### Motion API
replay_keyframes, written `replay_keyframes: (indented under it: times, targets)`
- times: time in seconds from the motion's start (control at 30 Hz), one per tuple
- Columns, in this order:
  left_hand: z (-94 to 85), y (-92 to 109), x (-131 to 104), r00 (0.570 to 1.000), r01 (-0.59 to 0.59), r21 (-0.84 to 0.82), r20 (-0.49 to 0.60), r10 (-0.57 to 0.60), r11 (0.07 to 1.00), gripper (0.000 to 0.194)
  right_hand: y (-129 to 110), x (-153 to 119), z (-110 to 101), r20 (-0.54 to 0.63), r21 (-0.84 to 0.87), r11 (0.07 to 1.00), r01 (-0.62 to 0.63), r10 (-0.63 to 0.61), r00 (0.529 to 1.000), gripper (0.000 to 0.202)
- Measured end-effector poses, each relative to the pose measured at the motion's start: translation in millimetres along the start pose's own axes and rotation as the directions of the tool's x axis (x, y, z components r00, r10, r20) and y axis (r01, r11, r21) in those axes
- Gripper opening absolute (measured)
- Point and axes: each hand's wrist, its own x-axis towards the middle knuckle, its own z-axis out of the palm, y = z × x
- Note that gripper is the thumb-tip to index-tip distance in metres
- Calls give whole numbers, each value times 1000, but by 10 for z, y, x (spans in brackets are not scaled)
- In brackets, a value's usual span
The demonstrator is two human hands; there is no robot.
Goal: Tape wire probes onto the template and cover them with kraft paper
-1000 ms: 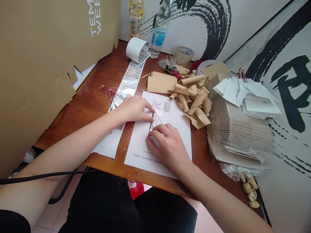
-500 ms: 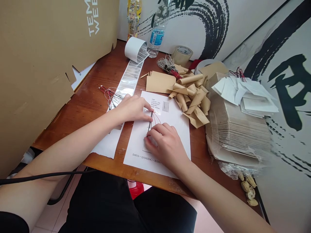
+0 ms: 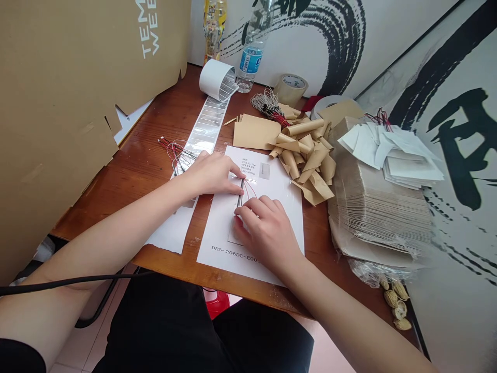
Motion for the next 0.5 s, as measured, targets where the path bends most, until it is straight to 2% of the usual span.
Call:
replay_keyframes:
  times: [0.2, 0.5]
  targets:
    - [-18, 18, -6, 1000, 17, 3, 15, -17, 1000, 52, 12, -21, 27, 25, 53, 998, 16, -17, 1000, 20]
    - [-33, 22, -10, 1000, 10, 5, 15, -10, 1000, 51, 42, -15, 19, 74, 318, 944, -85, 65, 995, 21]
